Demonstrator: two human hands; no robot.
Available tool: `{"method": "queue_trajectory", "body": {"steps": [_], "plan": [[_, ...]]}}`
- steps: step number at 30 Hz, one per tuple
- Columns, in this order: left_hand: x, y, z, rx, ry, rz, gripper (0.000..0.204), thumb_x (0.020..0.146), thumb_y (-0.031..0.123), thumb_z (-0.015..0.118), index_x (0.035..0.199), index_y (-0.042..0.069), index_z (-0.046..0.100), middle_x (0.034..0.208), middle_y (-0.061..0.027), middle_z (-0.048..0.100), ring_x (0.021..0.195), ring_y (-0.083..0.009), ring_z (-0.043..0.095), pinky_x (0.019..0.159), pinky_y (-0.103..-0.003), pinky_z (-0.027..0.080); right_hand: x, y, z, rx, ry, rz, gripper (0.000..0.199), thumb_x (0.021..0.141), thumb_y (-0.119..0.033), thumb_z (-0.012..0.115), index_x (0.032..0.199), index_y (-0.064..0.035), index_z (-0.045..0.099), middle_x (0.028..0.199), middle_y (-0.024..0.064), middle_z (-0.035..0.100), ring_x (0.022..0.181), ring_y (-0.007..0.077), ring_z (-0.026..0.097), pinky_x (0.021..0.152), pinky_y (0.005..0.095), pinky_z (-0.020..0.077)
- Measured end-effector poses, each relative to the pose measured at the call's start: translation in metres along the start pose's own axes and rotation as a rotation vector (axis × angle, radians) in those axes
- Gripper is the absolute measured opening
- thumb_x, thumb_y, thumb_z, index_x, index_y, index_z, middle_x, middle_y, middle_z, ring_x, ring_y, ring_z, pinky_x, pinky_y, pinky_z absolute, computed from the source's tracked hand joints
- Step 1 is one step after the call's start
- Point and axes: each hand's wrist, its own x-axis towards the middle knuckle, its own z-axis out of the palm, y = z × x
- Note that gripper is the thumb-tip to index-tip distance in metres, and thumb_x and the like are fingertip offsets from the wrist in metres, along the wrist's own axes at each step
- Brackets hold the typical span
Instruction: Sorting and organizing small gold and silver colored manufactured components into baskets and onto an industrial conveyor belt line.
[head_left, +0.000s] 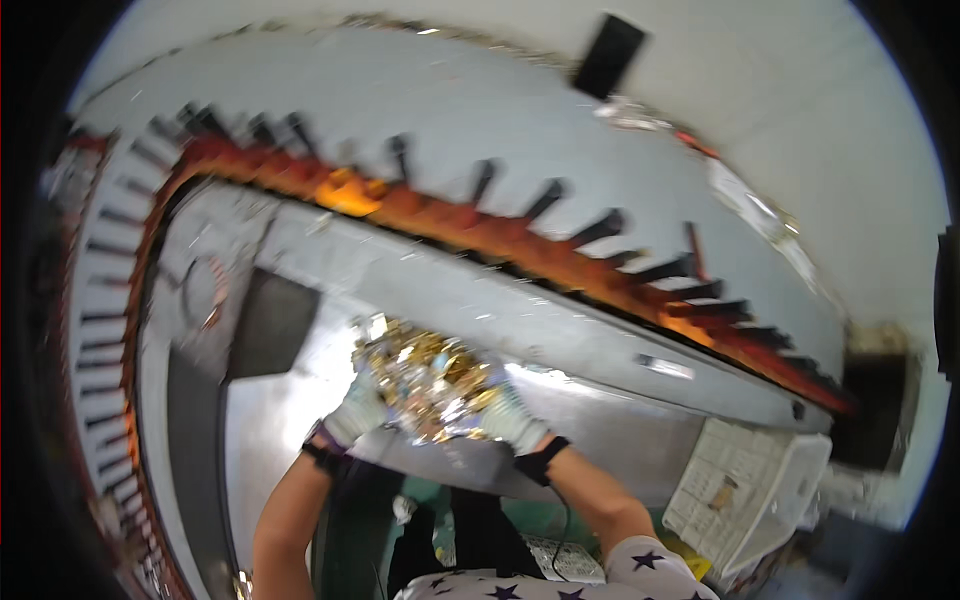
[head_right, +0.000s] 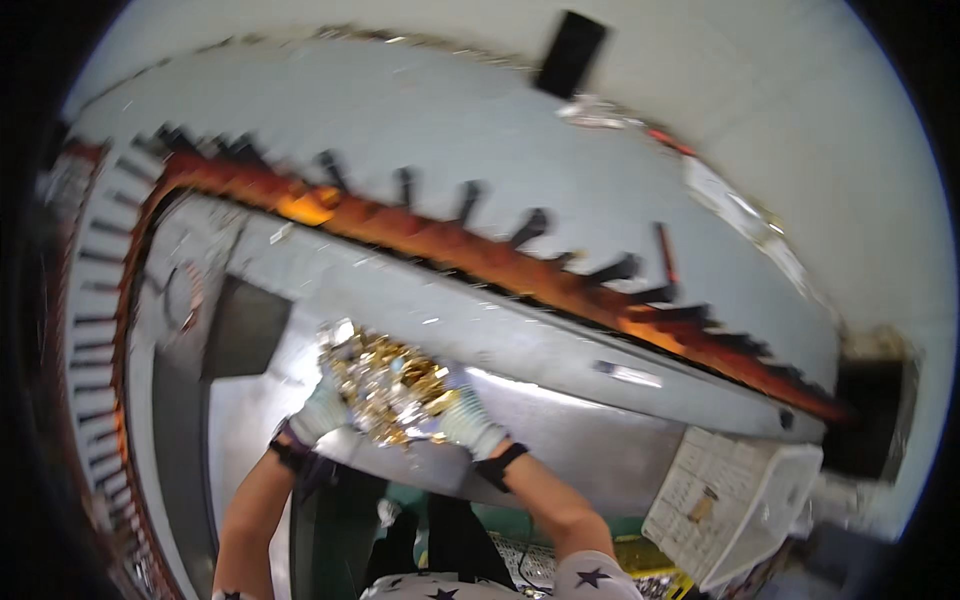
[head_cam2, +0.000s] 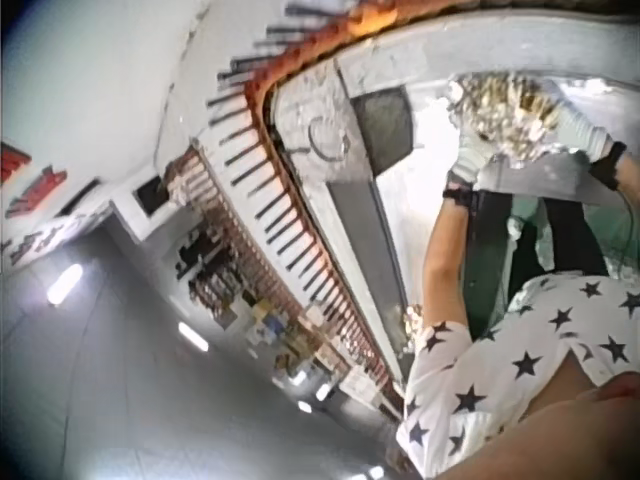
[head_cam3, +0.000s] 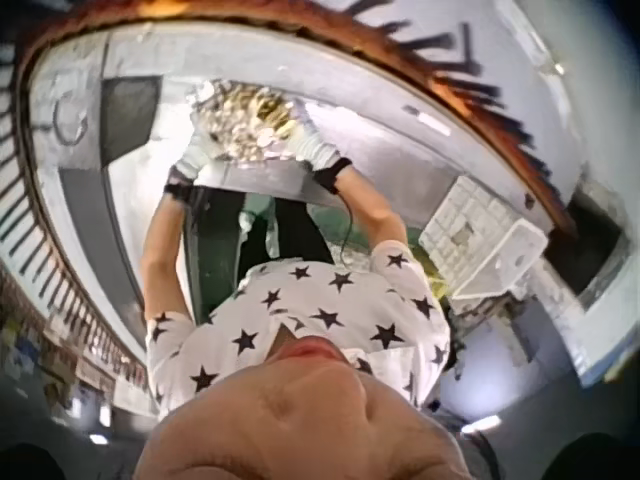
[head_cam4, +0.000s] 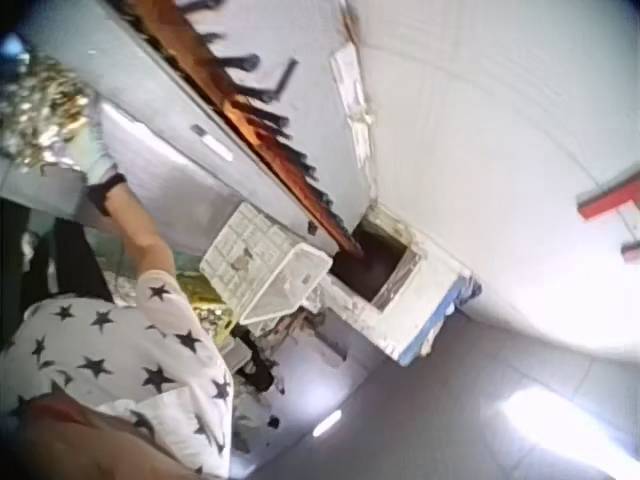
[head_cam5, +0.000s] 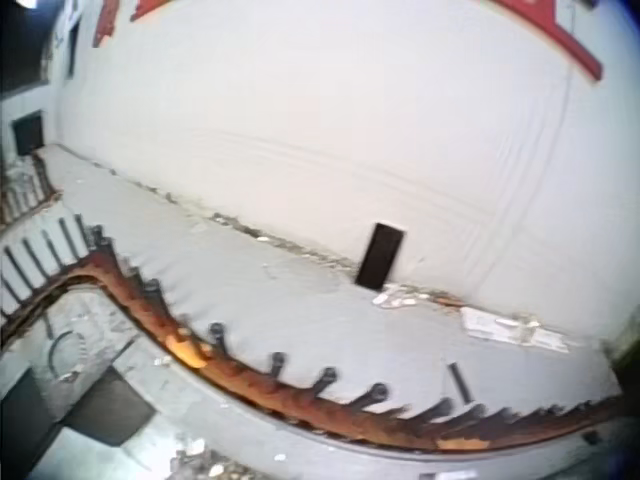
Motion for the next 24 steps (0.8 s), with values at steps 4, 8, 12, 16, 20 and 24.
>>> {"method": "queue_trajectory", "body": {"steps": [4, 8, 12, 16, 20, 24], "plan": [[-0.016, -0.012, -0.031, 0.969, 0.231, 0.092, 0.114, 0.064, 0.019, 0.093, 0.152, 0.004, 0.023, 0.146, -0.0136, 0.045, 0.130, -0.0288, 0.044, 0.114, -0.040, 0.033, 0.014, -0.008, 0.003, 0.361, 0.033, 0.183, 0.092, 0.069, -0.010, 0.087, 0.141, -0.0065, 0.029, 0.133, 0.0122, 0.053, 0.118, 0.0214, 0.056, 0.100, 0.0384, 0.0522], [-0.037, -0.003, -0.013, 0.722, 0.327, 0.094, 0.114, 0.058, 0.006, 0.090, 0.152, 0.004, 0.026, 0.144, -0.0129, 0.046, 0.131, -0.0235, 0.043, 0.113, -0.036, 0.033, 0.008, -0.025, 0.017, 0.009, 0.016, 0.053, 0.094, 0.067, -0.007, 0.088, 0.142, -0.0101, 0.030, 0.130, 0.0110, 0.053, 0.111, 0.0206, 0.060, 0.092, 0.0361, 0.0571], [-0.037, -0.013, 0.006, 0.471, 0.330, 0.240, 0.090, 0.061, 0.012, 0.084, 0.141, 0.002, 0.043, 0.137, -0.0122, 0.052, 0.129, -0.0274, 0.046, 0.113, -0.038, 0.033, 0.004, -0.027, 0.012, -0.154, -0.045, 0.056, 0.073, 0.070, -0.005, 0.085, 0.131, -0.0027, 0.045, 0.117, 0.0074, 0.063, 0.103, 0.0185, 0.064, 0.089, 0.0334, 0.0566], [-0.048, -0.039, 0.004, 0.148, 0.283, 0.278, 0.094, 0.065, 0.007, 0.084, 0.146, 0.002, 0.037, 0.144, -0.0094, 0.049, 0.133, -0.0219, 0.043, 0.114, -0.036, 0.032, -0.004, -0.068, 0.035, -0.175, -0.071, 0.078, 0.051, 0.078, -0.001, 0.078, 0.124, 0.0010, 0.055, 0.114, 0.0090, 0.065, 0.096, 0.0153, 0.064, 0.083, 0.0312, 0.0546], [-0.084, -0.012, 0.030, 0.101, 0.217, 0.296, 0.095, 0.078, 0.015, 0.081, 0.153, 0.002, 0.024, 0.149, -0.0131, 0.041, 0.136, -0.0213, 0.038, 0.115, -0.038, 0.032, -0.022, -0.086, 0.058, 0.127, -0.013, 0.182, 0.033, 0.094, -0.010, 0.064, 0.122, 0.0002, 0.053, 0.108, 0.0052, 0.062, 0.097, 0.0150, 0.061, 0.083, 0.0293, 0.0535], [-0.112, -0.008, 0.032, 0.379, 0.309, 0.448, 0.109, 0.074, 0.016, 0.083, 0.156, 0.006, 0.013, 0.151, -0.0150, 0.036, 0.138, -0.0244, 0.034, 0.117, -0.038, 0.028, -0.025, -0.103, 0.058, -0.047, -0.223, 0.157, 0.043, 0.100, -0.019, 0.057, 0.137, -0.0047, 0.039, 0.119, 0.0102, 0.058, 0.105, 0.0197, 0.061, 0.086, 0.0359, 0.0559]]}}
